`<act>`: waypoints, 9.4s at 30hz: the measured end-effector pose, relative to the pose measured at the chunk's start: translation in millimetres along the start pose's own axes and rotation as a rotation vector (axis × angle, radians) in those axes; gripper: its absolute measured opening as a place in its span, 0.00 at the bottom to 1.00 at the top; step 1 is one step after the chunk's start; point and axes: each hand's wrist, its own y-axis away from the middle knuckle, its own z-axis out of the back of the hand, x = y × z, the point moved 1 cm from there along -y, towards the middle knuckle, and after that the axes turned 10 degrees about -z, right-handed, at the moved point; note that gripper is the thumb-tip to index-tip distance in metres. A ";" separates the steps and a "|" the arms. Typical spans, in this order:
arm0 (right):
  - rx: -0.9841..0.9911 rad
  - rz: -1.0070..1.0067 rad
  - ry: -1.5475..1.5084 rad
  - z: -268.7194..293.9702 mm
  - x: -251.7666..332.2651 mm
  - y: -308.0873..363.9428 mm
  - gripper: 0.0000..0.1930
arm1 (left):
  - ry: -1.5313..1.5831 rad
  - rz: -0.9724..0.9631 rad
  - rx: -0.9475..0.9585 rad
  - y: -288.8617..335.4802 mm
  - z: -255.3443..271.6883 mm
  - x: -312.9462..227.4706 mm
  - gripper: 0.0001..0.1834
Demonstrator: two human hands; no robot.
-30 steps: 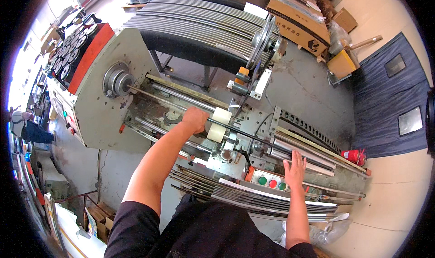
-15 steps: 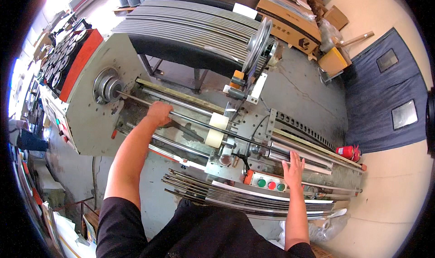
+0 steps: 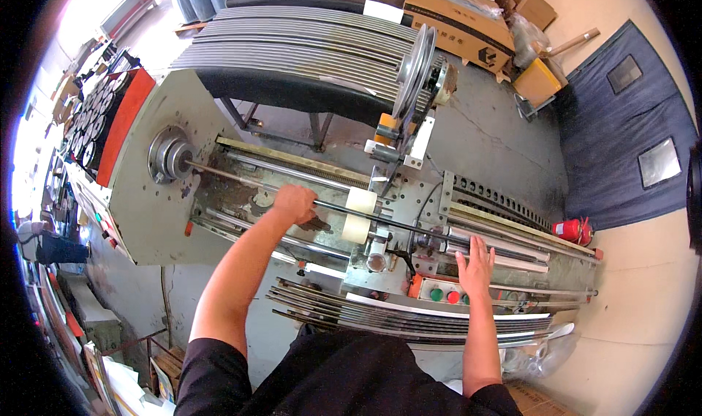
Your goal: The person handles and aligns metal rods on an industrial machine, applying tape to the ends and placing them into guide rails. They move a bundle of rods from the side to the workspace.
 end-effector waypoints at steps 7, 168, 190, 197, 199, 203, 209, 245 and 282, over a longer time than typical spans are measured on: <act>0.029 0.057 -0.076 -1.8 54.6 2.6 0.35 | 0.023 -0.140 -0.085 -11.5 0.7 -54.8 0.28; -0.103 -0.126 -0.045 -56.1 232.8 12.9 0.41 | -0.048 0.037 0.202 21.7 -13.6 172.5 0.37; -0.130 -0.057 0.001 -60.1 221.7 10.7 0.37 | 0.133 -0.423 -0.173 -28.7 -15.6 -32.0 0.31; -0.106 -0.073 0.010 -61.6 215.4 10.2 0.37 | 0.082 -0.211 -0.061 5.3 -20.0 79.0 0.26; -0.110 -0.078 0.004 -61.2 216.0 10.4 0.37 | 0.068 -0.180 -0.099 20.6 -16.9 110.2 0.21; -0.127 -0.055 0.000 -63.4 213.3 9.1 0.36 | 0.047 -0.116 -0.117 46.5 -16.4 175.9 0.19; -0.131 -0.039 -0.010 -57.6 212.9 7.6 0.35 | 0.059 0.015 -0.116 82.8 -23.9 280.1 0.19; -0.100 -0.019 -0.106 -56.8 206.2 8.6 0.38 | 0.122 -0.276 -0.195 -47.0 -14.6 -82.9 0.31; 0.479 -0.334 -0.626 -149.8 222.0 -179.1 0.28 | 0.173 -0.139 -0.256 -18.9 -31.1 42.0 0.28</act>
